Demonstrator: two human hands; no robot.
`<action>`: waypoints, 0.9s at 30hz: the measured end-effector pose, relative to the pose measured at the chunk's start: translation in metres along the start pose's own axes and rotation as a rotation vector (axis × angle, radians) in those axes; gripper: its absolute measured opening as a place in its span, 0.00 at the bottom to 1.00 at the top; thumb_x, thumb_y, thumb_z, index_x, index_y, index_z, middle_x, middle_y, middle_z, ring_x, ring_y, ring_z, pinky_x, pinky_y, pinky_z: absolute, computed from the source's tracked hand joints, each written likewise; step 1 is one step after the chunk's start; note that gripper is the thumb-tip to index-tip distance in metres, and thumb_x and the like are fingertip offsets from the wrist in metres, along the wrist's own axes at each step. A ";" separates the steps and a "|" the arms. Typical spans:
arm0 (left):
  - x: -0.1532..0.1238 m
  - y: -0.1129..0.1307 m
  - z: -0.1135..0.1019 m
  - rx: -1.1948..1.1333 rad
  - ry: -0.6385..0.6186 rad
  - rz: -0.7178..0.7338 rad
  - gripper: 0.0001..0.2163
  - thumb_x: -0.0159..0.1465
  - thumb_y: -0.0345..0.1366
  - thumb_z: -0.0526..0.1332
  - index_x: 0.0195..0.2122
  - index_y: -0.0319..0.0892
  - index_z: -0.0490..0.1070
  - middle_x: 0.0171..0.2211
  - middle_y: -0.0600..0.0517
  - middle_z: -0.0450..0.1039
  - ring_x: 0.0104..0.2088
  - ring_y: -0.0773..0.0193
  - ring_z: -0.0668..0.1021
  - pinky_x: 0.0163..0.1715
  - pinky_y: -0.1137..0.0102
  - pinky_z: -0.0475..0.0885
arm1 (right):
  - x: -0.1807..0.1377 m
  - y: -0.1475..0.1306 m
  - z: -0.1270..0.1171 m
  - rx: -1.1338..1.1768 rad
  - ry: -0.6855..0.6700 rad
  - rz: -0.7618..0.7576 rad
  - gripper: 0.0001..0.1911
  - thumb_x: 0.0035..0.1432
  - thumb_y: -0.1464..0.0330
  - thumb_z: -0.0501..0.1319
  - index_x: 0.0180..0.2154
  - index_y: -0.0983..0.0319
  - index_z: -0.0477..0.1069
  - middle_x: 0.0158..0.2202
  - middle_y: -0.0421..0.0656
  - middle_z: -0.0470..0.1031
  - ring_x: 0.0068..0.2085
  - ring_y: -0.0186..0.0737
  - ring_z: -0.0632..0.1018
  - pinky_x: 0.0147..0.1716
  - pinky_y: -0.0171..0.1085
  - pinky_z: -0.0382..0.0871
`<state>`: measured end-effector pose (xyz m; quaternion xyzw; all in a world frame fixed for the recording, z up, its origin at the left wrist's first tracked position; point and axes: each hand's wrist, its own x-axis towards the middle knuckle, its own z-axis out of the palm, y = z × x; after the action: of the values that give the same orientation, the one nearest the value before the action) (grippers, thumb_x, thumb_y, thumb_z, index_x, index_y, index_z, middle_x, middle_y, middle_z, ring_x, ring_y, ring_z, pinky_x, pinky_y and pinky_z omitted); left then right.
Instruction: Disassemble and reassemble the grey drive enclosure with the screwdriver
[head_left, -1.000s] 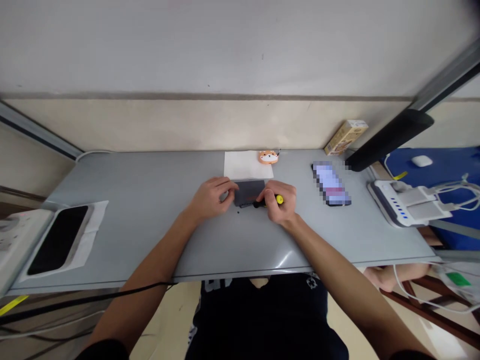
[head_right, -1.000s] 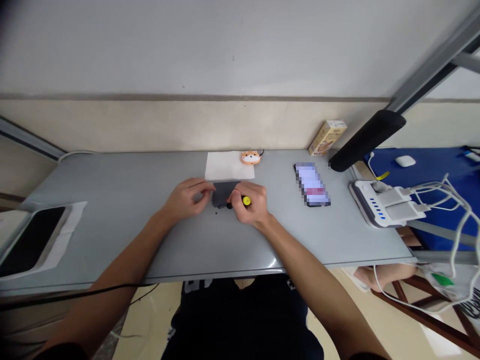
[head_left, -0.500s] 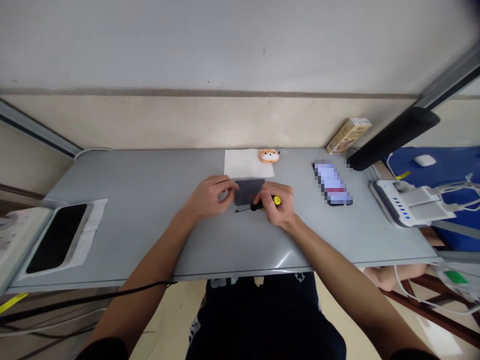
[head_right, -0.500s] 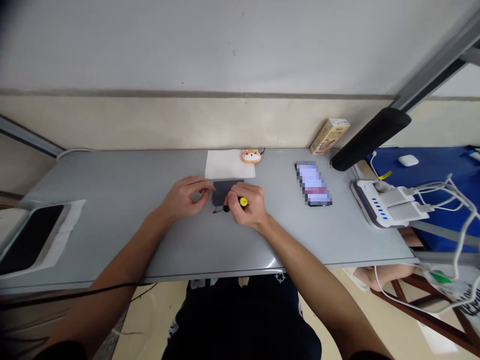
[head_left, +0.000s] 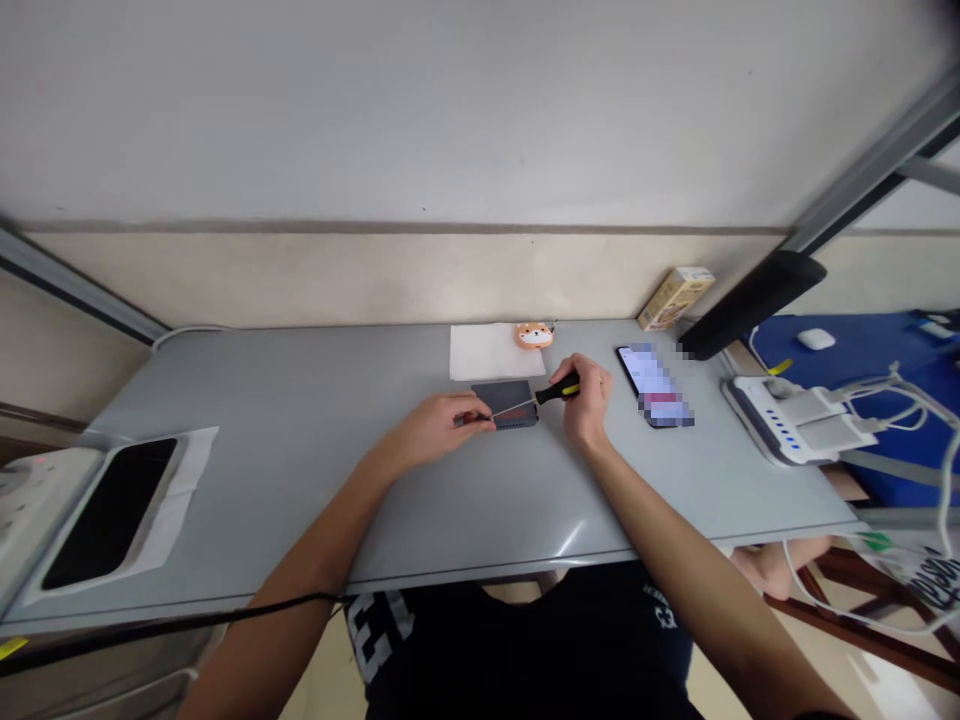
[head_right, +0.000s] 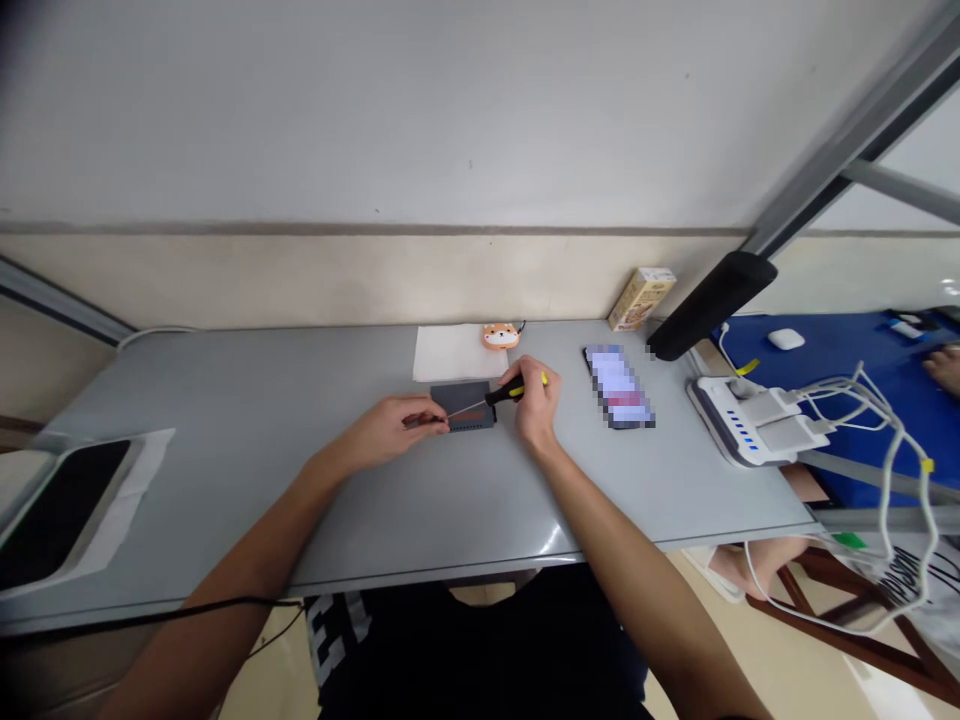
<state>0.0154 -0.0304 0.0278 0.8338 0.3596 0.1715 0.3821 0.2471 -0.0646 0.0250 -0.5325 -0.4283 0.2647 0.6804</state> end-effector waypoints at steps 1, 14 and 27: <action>0.000 -0.001 0.000 -0.010 0.011 0.008 0.11 0.68 0.45 0.61 0.40 0.46 0.79 0.34 0.53 0.77 0.33 0.65 0.76 0.33 0.72 0.68 | 0.001 0.002 0.000 0.012 0.009 0.019 0.22 0.62 0.62 0.51 0.18 0.59 0.70 0.18 0.39 0.65 0.22 0.34 0.64 0.21 0.34 0.56; 0.063 -0.043 -0.038 0.285 0.344 -0.017 0.12 0.68 0.47 0.62 0.41 0.46 0.81 0.39 0.51 0.78 0.32 0.64 0.75 0.36 0.68 0.67 | 0.026 0.011 -0.012 0.109 0.207 0.242 0.19 0.57 0.57 0.55 0.21 0.61 0.71 0.22 0.38 0.65 0.26 0.34 0.66 0.23 0.33 0.59; 0.047 -0.060 -0.044 0.276 0.287 -0.044 0.13 0.69 0.47 0.60 0.45 0.48 0.80 0.47 0.49 0.76 0.43 0.60 0.77 0.45 0.66 0.71 | 0.042 0.013 -0.024 0.100 0.315 0.299 0.18 0.55 0.57 0.55 0.21 0.61 0.72 0.23 0.39 0.66 0.27 0.34 0.68 0.22 0.32 0.60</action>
<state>-0.0052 0.0534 0.0111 0.8372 0.4488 0.2293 0.2126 0.2900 -0.0382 0.0235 -0.5905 -0.2195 0.2971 0.7175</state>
